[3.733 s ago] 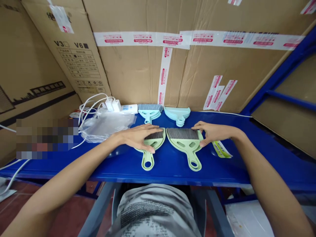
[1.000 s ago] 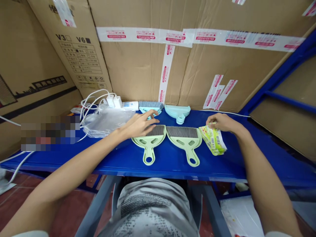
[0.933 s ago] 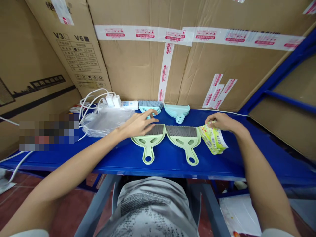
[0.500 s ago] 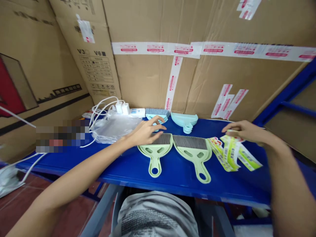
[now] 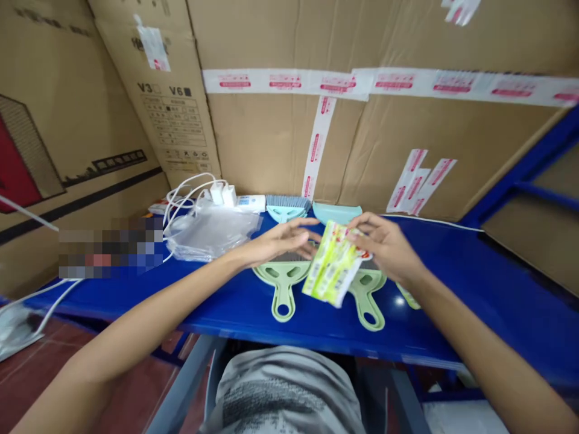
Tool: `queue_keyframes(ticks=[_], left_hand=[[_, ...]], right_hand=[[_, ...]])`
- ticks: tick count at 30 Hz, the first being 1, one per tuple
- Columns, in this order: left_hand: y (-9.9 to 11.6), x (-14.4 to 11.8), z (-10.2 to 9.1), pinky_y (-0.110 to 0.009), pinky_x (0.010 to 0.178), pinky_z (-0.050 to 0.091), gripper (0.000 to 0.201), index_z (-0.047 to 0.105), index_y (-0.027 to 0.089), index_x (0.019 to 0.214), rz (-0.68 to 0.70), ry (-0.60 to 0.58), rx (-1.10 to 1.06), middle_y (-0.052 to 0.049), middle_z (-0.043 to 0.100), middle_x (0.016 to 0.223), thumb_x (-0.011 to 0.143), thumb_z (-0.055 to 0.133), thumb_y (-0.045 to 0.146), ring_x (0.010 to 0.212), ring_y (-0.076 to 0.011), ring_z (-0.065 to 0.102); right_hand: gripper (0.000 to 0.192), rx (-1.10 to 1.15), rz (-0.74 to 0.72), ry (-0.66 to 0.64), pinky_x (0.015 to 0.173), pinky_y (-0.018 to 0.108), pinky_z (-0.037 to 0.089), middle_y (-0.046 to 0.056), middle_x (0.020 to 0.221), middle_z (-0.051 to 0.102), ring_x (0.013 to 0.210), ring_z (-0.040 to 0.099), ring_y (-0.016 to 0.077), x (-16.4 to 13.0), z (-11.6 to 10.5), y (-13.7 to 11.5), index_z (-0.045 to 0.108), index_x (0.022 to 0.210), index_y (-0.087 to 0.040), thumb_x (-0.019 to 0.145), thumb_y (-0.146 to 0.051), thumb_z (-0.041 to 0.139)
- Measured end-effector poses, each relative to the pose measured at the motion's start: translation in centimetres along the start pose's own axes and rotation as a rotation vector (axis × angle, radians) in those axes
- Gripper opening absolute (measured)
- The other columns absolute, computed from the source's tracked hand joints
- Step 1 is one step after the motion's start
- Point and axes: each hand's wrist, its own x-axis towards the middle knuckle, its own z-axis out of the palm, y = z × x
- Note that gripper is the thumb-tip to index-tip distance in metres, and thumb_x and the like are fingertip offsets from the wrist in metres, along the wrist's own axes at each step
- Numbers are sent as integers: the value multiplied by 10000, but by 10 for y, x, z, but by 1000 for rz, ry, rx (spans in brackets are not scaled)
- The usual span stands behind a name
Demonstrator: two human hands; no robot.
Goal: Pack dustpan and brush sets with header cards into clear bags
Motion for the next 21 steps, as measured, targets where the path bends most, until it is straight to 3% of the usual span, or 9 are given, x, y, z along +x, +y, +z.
queue_keyframes(ticks=[3,6,10,13,15,17,21], left_hand=[[-6,0,3,-392,945,584,557,611,185,1394,-52,-9,39,-120,765,1139,893,838,275,984,-201,746],[-3,0,-4,-371,895,582,445,669,155,1310,-61,33,213,-96,784,1032,898,802,259,913,-182,737],[10,-2,-28,-344,854,570,345,727,143,1291,30,144,735,-135,771,1216,1013,606,307,972,-194,721],[16,-5,-46,-318,814,558,376,728,155,1335,15,40,1051,-118,774,1212,1038,543,294,945,-194,715],[15,-7,-52,-317,823,550,388,714,168,1370,11,-86,1214,-112,773,1174,1029,549,252,934,-199,718],[12,-8,-52,-337,891,544,396,707,171,1385,37,-169,1364,-127,748,1216,1023,554,213,999,-219,724],[14,-10,-46,-354,1024,517,381,695,150,1389,35,-201,1448,-143,710,1361,1052,530,217,1192,-250,703]], right_hand=[[423,-31,40,-104,667,328,626,63,1019,795,816,781,226,-9,7,5,635,1130,-251,836,-442,872],[475,-104,39,-124,689,341,636,82,1056,790,866,792,251,-11,3,4,619,1205,-251,841,-434,863],[389,-157,40,62,666,348,622,69,1014,752,796,787,250,-1,-17,4,629,1066,-230,794,-393,855],[373,-311,77,193,615,304,567,36,913,711,719,745,212,8,-42,10,654,990,-211,690,-303,856],[367,-451,158,127,600,304,542,32,856,705,692,711,201,11,-57,14,683,980,-201,662,-295,842],[346,-593,206,-33,669,347,567,47,852,730,744,716,225,11,-68,15,716,971,-201,670,-329,830],[286,-952,33,-189,938,442,561,66,1044,794,1012,734,297,9,-70,8,784,986,-241,756,-411,766]])
